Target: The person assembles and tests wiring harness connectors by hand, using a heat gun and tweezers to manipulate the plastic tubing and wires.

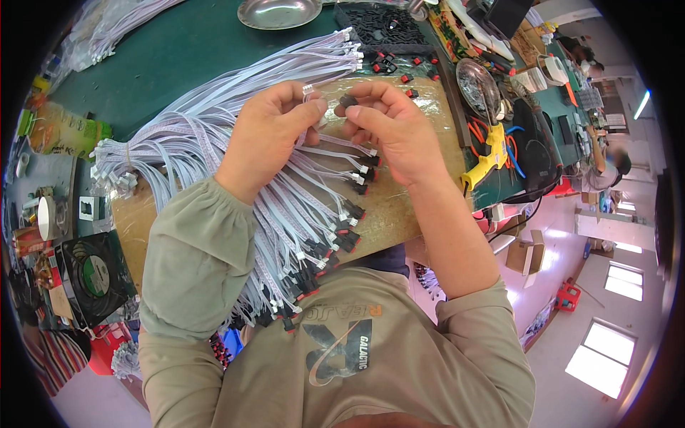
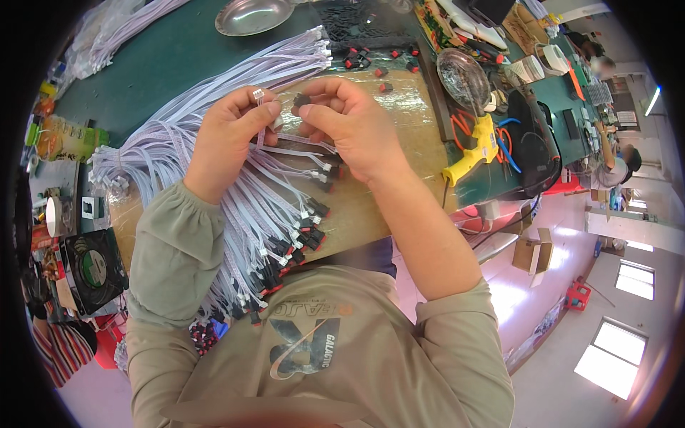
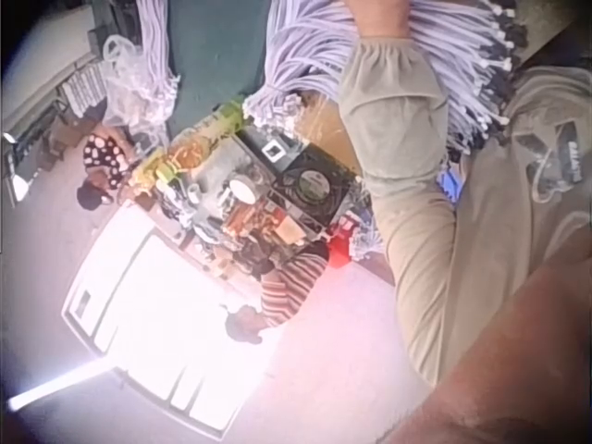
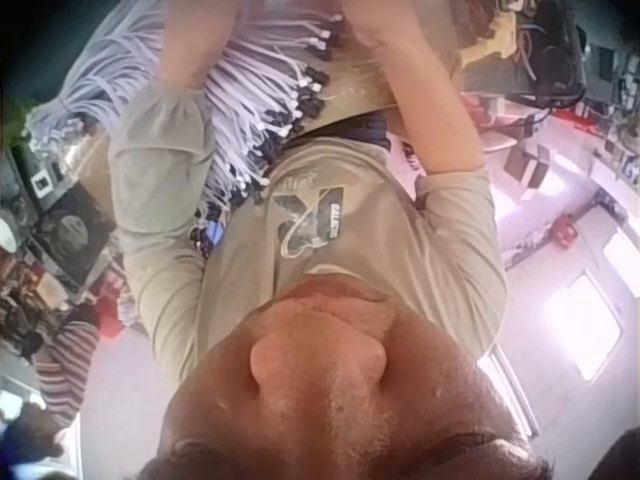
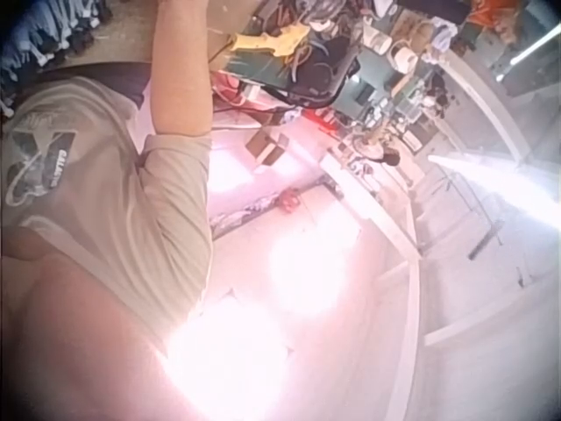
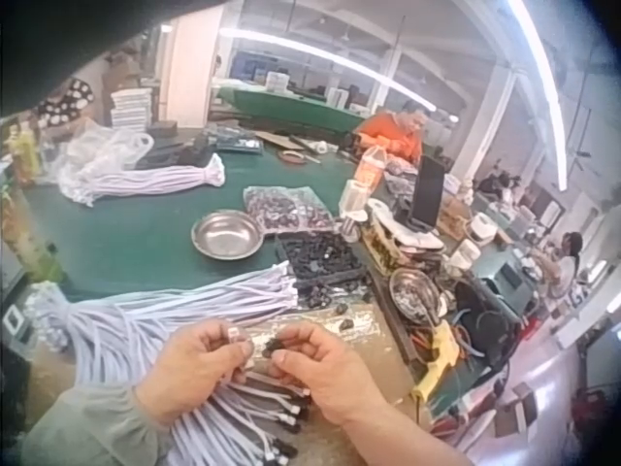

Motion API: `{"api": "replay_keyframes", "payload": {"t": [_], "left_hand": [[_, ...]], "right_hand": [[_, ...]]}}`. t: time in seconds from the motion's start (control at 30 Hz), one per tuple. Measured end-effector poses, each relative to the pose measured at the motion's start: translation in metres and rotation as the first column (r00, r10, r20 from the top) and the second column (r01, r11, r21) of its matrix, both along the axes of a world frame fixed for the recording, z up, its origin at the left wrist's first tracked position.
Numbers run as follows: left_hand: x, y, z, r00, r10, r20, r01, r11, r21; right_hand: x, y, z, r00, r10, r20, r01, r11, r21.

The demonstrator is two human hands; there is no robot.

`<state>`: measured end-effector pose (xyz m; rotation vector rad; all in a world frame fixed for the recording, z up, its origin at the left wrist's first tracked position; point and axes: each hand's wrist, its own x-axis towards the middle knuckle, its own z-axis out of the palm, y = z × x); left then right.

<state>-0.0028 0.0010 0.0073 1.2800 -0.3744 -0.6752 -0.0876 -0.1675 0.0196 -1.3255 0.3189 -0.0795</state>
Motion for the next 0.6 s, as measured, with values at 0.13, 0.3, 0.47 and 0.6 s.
{"api": "replay_keyframes", "payload": {"t": [0.13, 0.3, 0.47, 0.6], "left_hand": [[0.0, -0.001, 0.001, 1.0, 0.004, -0.015, -0.004, 1.0, 0.004], [0.002, -0.001, -0.002, 1.0, -0.017, -0.008, 0.017, 0.999, -0.037], [0.0, -0.001, -0.001, 1.0, -0.001, -0.03, -0.002, 0.997, -0.072], [0.001, -0.001, -0.003, 1.0, -0.002, -0.027, 0.0, 0.998, -0.063]], "right_hand": [[0.0, 0.002, 0.0, 1.0, 0.001, -0.016, -0.001, 1.0, 0.015], [0.0, -0.004, 0.0, 0.999, 0.034, 0.002, -0.034, 0.999, -0.028], [0.002, -0.008, 0.002, 0.997, 0.048, 0.055, -0.036, 0.979, -0.198], [0.005, -0.012, 0.0, 0.991, 0.055, 0.123, -0.011, 0.941, -0.339]]}}
